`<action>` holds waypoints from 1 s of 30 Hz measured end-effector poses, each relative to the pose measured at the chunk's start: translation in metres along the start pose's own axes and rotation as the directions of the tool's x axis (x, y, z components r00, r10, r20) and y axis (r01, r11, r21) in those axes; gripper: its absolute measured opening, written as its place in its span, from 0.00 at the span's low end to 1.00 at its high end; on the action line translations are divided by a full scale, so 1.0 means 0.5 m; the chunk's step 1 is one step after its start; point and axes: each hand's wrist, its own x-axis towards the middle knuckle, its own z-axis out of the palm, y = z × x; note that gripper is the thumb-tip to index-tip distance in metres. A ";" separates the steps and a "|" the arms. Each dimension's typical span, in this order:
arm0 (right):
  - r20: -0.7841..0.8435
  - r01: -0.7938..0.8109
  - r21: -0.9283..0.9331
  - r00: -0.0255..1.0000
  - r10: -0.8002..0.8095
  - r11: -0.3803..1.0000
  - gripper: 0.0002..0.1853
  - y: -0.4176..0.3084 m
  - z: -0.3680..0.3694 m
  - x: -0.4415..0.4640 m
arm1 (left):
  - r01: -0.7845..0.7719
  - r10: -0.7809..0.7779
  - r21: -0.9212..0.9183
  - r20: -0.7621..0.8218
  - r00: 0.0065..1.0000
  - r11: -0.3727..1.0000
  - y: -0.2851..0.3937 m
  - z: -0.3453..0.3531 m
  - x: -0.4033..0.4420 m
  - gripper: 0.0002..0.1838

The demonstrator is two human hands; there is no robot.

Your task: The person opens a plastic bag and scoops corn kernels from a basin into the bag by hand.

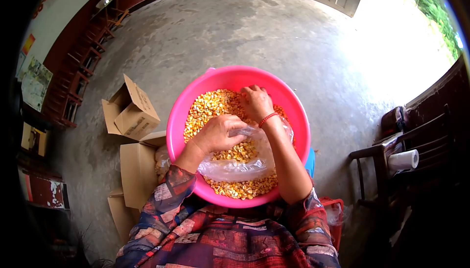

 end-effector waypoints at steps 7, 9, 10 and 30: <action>0.225 -0.021 0.016 0.974 0.017 1.000 0.11 -0.026 -0.005 -0.006 | -0.009 0.009 -0.020 -0.027 1.000 1.000 0.003 0.001 -0.002 0.13; 0.240 -0.016 0.051 0.971 0.003 0.999 0.11 -0.030 -0.008 -0.003 | -0.010 0.009 -0.013 -0.020 1.000 1.000 0.002 0.001 -0.002 0.13; 0.245 -0.032 0.056 0.969 0.018 0.998 0.10 -0.032 -0.008 -0.002 | -0.011 0.010 -0.006 -0.014 1.000 1.000 0.001 0.001 -0.001 0.13; 0.437 -0.076 0.182 0.900 -0.012 0.980 0.11 -0.043 -0.021 0.004 | -0.009 0.009 0.010 -0.017 1.000 1.000 -0.002 0.003 -0.001 0.11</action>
